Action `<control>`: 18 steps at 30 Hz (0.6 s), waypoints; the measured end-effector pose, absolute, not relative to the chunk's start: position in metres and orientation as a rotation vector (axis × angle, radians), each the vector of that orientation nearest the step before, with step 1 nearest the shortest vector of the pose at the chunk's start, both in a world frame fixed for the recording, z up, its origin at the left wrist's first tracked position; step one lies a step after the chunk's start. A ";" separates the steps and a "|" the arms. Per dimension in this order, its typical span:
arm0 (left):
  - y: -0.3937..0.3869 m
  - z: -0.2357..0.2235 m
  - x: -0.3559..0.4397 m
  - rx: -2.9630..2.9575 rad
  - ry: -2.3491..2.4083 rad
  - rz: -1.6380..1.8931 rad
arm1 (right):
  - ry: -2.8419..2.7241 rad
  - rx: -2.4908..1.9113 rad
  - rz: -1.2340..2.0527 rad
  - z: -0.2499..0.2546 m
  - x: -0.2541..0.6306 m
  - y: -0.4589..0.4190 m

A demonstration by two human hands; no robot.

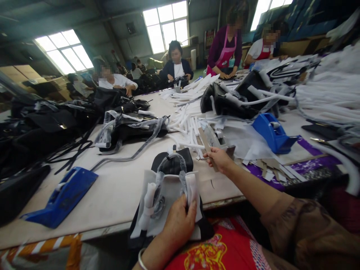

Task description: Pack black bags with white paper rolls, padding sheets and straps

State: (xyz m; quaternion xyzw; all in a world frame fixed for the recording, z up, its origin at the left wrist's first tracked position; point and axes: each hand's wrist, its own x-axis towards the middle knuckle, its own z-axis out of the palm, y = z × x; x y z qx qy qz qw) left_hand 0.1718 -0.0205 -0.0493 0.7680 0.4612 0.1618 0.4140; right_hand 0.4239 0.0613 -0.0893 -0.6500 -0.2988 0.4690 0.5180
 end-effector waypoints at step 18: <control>-0.021 -0.048 0.170 1.878 1.142 0.424 | -0.718 -1.450 1.303 -0.069 0.428 0.128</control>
